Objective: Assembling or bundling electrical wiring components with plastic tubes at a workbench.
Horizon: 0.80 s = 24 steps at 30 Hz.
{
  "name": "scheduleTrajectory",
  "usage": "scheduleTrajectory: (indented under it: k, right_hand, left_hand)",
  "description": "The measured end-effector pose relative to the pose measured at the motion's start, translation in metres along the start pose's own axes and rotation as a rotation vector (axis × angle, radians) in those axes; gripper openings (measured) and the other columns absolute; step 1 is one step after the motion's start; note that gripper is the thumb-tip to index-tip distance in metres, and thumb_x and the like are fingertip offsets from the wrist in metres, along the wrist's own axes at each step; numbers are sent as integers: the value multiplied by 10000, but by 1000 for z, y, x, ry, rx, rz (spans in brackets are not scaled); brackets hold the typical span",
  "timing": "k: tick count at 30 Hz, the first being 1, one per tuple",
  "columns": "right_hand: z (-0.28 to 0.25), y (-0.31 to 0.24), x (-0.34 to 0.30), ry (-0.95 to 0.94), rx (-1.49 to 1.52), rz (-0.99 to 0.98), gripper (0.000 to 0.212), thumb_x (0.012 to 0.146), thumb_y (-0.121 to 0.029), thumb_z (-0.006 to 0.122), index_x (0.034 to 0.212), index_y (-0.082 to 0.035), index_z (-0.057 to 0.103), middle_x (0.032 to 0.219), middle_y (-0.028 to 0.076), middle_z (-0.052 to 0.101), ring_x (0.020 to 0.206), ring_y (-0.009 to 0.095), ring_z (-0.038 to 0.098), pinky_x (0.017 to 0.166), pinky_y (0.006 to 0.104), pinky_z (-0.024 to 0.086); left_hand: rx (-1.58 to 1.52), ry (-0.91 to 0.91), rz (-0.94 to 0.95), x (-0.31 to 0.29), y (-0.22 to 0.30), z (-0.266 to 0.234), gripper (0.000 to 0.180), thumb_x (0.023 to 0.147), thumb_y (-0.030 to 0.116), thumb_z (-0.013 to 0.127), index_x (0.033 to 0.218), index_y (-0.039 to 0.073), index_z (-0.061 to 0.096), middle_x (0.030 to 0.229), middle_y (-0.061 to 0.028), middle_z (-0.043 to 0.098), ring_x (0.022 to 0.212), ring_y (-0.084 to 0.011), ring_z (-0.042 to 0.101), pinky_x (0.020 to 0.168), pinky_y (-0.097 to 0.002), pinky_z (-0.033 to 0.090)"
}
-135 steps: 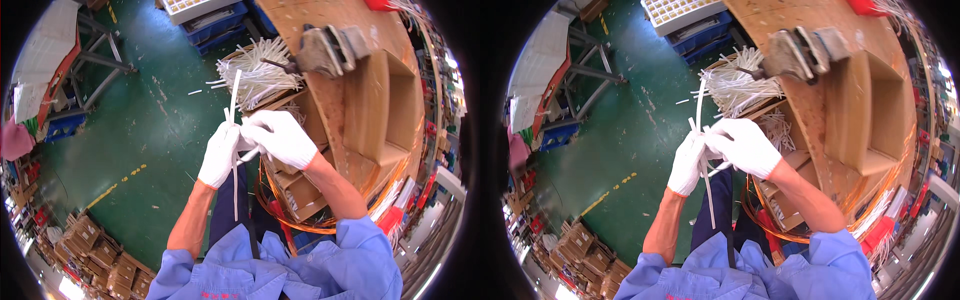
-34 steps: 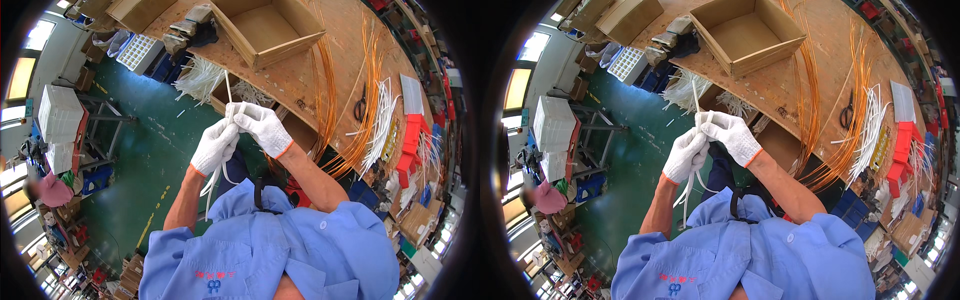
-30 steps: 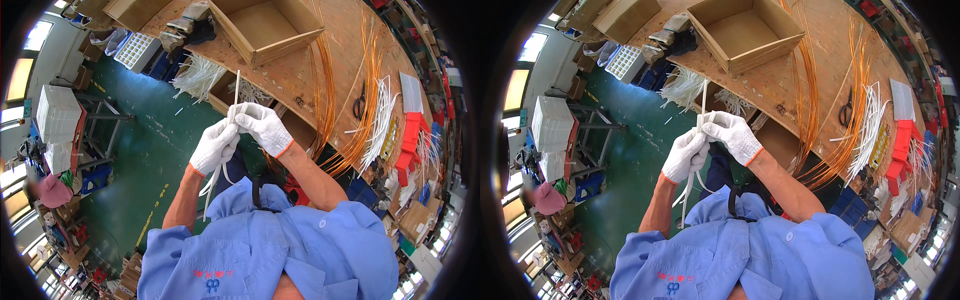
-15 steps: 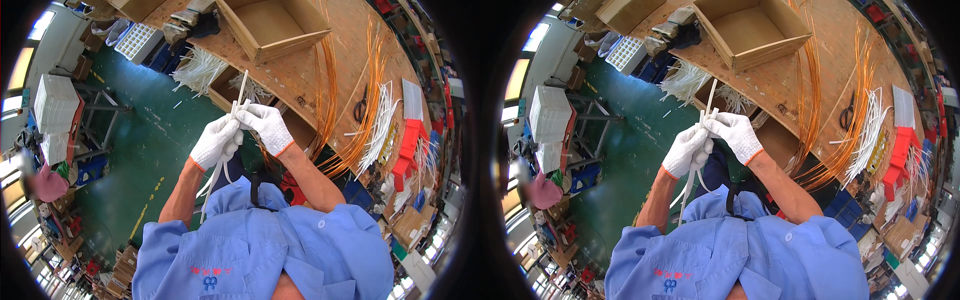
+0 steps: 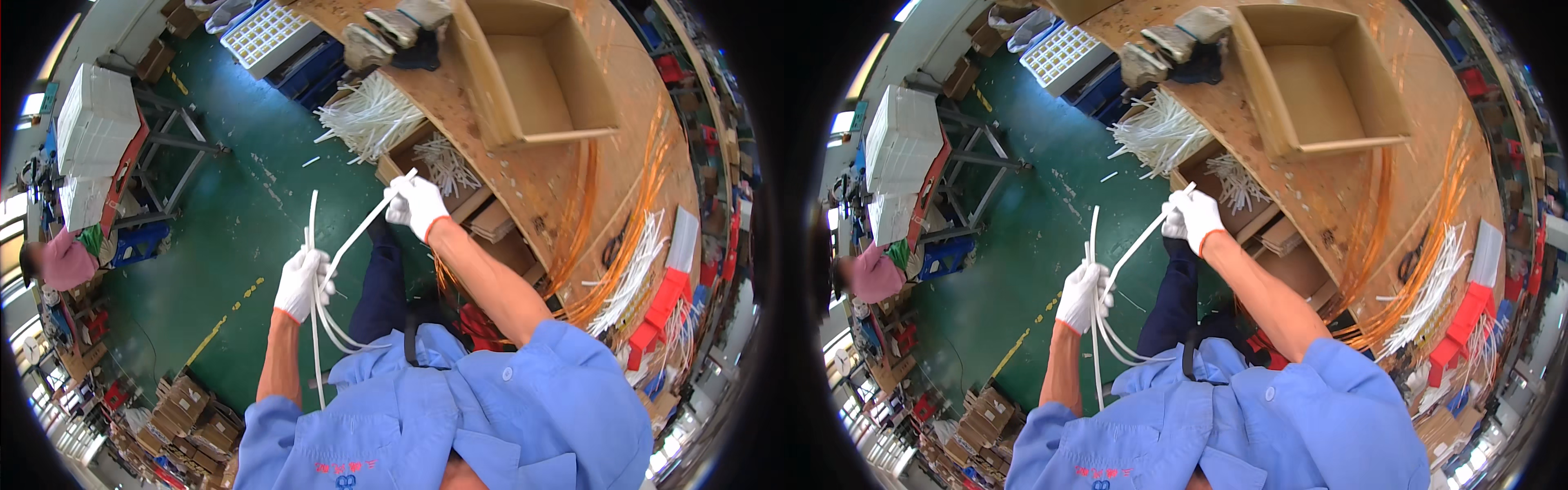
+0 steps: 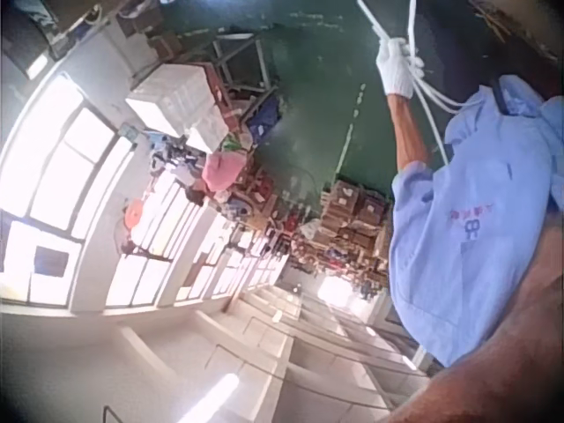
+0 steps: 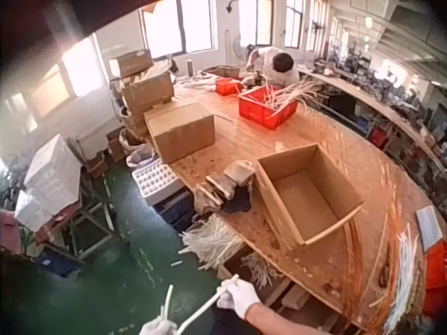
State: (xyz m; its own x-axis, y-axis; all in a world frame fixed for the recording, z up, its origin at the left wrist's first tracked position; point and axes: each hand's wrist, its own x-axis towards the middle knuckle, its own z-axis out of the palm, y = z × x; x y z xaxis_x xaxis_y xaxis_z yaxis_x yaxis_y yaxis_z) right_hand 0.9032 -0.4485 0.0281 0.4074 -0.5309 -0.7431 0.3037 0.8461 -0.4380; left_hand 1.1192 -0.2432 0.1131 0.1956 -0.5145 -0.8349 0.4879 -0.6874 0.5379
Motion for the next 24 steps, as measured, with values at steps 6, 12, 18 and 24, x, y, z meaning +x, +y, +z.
scheduleTrajectory:
  k: [6,12,18,24]
  right_hand:
    - [-3,-10,203,99,-5,-61,99,1025,-97,660,931,-66,666,828,92,688,713,231,683,647,435,606]
    - [-114,-107,346,237,20,-373,357,1096,-389,618,919,-87,688,777,61,632,697,240,662,703,418,631]
    - [-17,-35,248,-195,-267,2,132,1082,-223,645,1091,-91,644,881,60,619,794,223,641,778,413,639]
    - [101,-24,73,-409,-364,144,380,1088,-196,689,1408,7,660,1194,84,744,887,111,685,742,267,574]
  left_hand:
    - [-98,186,-38,17,11,-71,206,1137,237,520,1129,47,600,855,-93,710,543,-165,676,419,-298,554]
    - [-88,89,-28,100,64,-68,273,1154,307,539,1192,46,611,842,-43,678,495,-105,550,398,-262,446]
    - [-156,-137,-68,109,95,-69,313,1154,355,572,1225,59,643,779,28,552,497,-35,325,423,-232,243]
    - [-85,-391,-155,99,106,-7,332,1137,367,602,1239,55,648,780,22,557,508,-49,357,427,-244,281]
